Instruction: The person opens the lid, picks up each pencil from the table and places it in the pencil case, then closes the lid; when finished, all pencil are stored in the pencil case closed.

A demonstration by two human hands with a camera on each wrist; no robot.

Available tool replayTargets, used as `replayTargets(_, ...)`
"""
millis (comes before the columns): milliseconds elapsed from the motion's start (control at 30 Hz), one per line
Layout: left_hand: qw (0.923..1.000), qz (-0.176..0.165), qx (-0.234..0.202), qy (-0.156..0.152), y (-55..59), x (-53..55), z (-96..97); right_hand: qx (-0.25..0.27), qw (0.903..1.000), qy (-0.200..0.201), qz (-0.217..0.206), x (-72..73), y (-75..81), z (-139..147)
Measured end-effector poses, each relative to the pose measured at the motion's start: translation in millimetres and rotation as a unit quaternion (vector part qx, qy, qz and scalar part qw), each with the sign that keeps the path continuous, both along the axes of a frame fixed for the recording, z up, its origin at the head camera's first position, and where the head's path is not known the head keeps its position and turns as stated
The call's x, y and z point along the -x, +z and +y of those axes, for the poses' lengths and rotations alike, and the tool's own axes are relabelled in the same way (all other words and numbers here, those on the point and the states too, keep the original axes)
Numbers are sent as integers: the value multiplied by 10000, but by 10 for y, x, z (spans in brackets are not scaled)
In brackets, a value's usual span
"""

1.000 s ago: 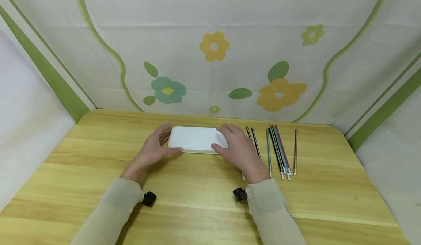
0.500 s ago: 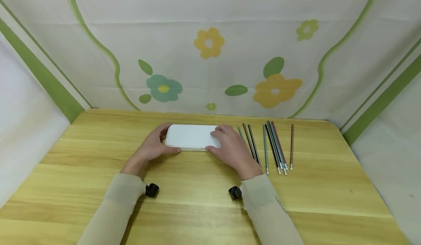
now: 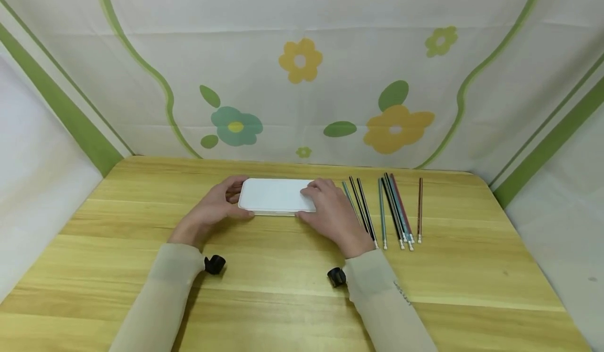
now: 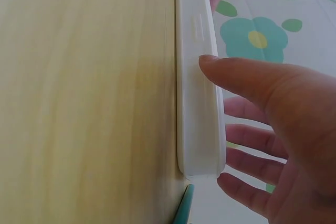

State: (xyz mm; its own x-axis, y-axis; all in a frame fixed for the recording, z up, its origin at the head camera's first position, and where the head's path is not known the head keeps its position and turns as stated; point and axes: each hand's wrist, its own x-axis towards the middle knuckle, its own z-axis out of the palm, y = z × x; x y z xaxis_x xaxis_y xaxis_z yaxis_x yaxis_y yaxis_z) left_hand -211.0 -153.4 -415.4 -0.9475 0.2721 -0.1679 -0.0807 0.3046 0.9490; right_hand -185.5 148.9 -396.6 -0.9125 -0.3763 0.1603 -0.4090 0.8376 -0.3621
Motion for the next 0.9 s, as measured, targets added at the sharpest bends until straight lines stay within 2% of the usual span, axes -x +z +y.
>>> replayTargets(100,9999,-76,55,-142,39,22,-34,-5,10000,-5,88,1,-14,5)
replayTargets(233,9988,-94,438,-200,111,33,-24,0,9998,25,179,7,-35,6)
replayTargets(467,9956,-9,936,-41,159,17,59,-56,9996,79,271,7,-27,-9)
replayTargets(567,9958,55,916,33,140,-4,56,-106,9993,94,339,7,-21,-27)
replayTargets(700,9976,152,673,57,95,-19,28,-365,9978,69,541,-2,-11,-84)
replayTargets(900,9992,226,294,-146,12,-14,37,-638,9930,210,969,-34,13,-205)
